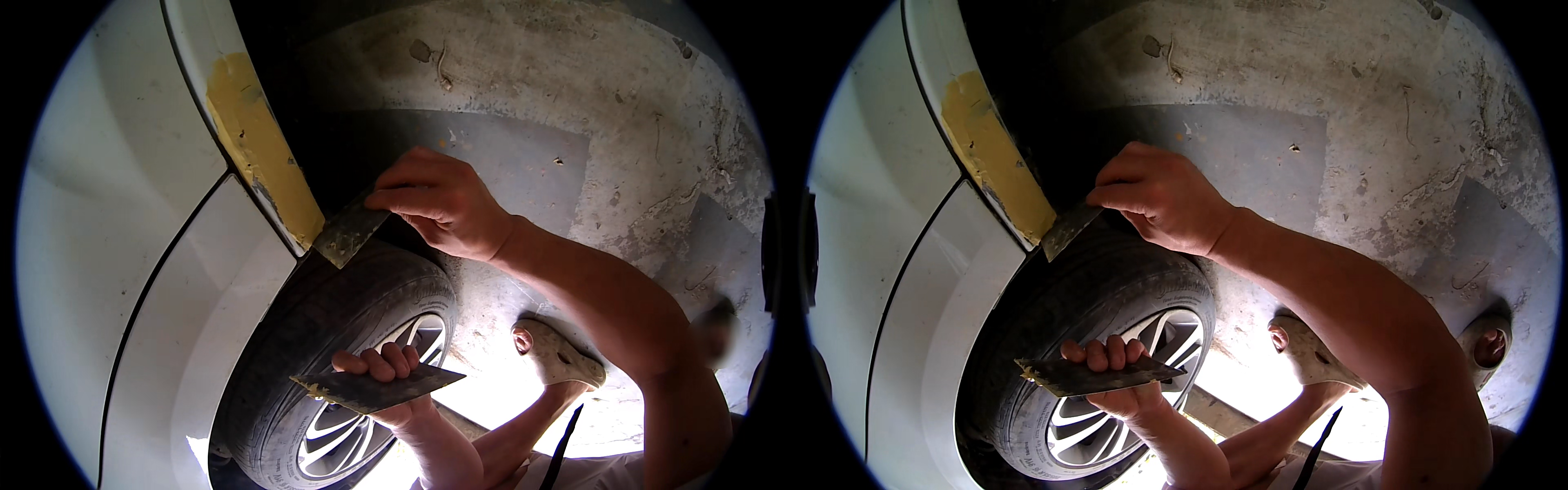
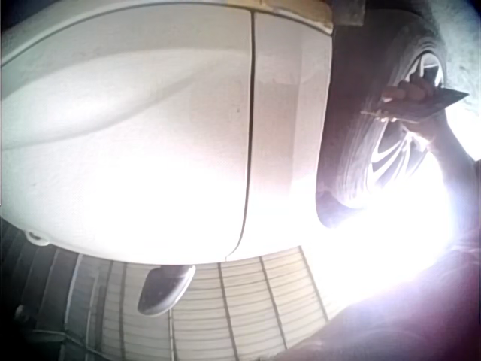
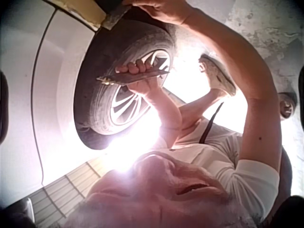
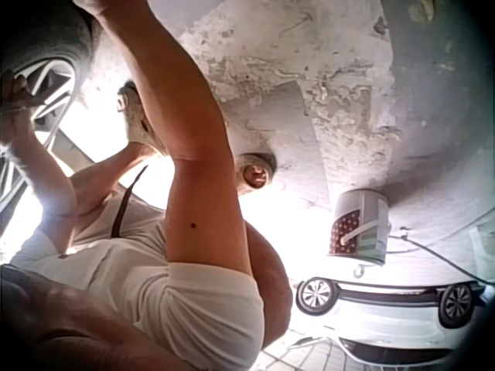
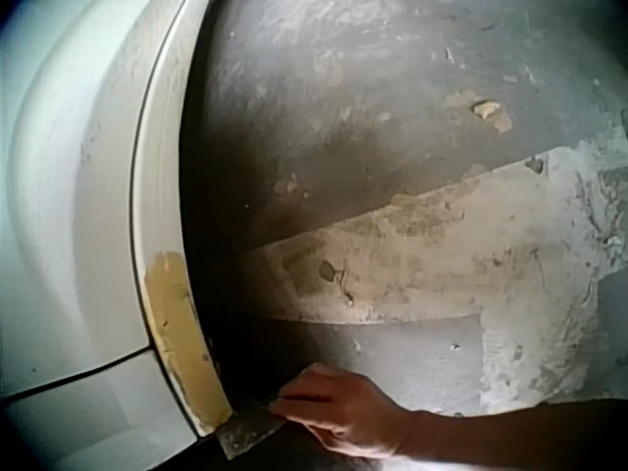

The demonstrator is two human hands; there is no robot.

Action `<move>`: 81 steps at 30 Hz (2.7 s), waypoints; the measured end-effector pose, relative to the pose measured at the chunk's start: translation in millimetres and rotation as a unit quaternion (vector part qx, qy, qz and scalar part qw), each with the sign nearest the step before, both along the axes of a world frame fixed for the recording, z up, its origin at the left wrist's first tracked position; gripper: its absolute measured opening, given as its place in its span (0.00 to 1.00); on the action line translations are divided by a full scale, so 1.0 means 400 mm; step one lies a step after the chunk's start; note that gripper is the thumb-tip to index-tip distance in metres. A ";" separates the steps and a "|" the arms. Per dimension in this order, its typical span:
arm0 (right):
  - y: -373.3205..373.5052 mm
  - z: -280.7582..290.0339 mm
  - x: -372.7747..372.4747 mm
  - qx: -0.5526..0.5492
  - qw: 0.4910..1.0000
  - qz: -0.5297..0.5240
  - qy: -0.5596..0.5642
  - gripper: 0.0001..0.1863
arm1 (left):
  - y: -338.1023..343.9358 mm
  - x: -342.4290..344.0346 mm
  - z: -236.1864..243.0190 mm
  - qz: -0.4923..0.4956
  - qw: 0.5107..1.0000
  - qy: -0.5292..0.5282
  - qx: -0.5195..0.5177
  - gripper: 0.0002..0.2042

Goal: The person applies yellow body filler to the front bumper and wheel arch of a white car using a metal spreader. They repeatedly scrape filler from a palette onto the spreader and smooth it into the damaged area, then move to the front bumper near the headlight to continue applying filler.

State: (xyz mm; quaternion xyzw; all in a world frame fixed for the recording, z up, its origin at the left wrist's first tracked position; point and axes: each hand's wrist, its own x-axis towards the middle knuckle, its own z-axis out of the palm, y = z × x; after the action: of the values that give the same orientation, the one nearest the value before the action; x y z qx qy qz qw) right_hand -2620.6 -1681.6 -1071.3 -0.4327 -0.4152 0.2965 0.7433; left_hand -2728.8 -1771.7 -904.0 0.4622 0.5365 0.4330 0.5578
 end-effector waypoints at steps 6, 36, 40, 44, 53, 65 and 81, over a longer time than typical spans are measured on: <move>0.000 -0.007 -0.010 -0.013 1.000 0.004 0.008 0.12 | 0.001 -0.010 -0.001 -0.003 1.000 -0.010 -0.001 0.08; -0.032 -0.058 0.007 -0.215 0.970 0.052 -0.097 0.10 | 0.003 0.011 -0.012 0.018 0.999 -0.027 -0.031 0.06; -0.085 0.010 0.135 -0.337 0.921 0.173 0.093 0.16 | -0.008 -0.034 -0.028 0.042 0.994 0.049 -0.086 0.07; -0.099 0.054 0.307 -0.318 0.770 0.423 0.355 0.32 | 0.006 -0.019 -0.081 0.010 0.985 -0.028 -0.170 0.13; -0.116 0.285 0.427 -0.343 0.740 0.522 0.249 0.36 | -0.013 0.202 -0.099 0.058 0.998 -0.021 0.033 0.05; -0.165 0.298 0.566 -0.370 0.761 0.449 0.287 0.28 | -0.015 0.233 -0.068 0.022 0.998 -0.063 0.000 0.07; -0.016 0.263 0.556 -0.392 0.856 0.334 -0.045 0.17 | -0.037 0.114 -0.078 0.052 0.974 -0.216 -0.049 0.05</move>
State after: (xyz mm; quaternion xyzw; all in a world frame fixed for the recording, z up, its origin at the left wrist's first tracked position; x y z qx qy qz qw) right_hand -2398.4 -1688.0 -966.1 -0.5363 -0.4169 0.6454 0.3493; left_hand -2683.3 -1786.6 -935.1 0.3013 0.4476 0.5242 0.6588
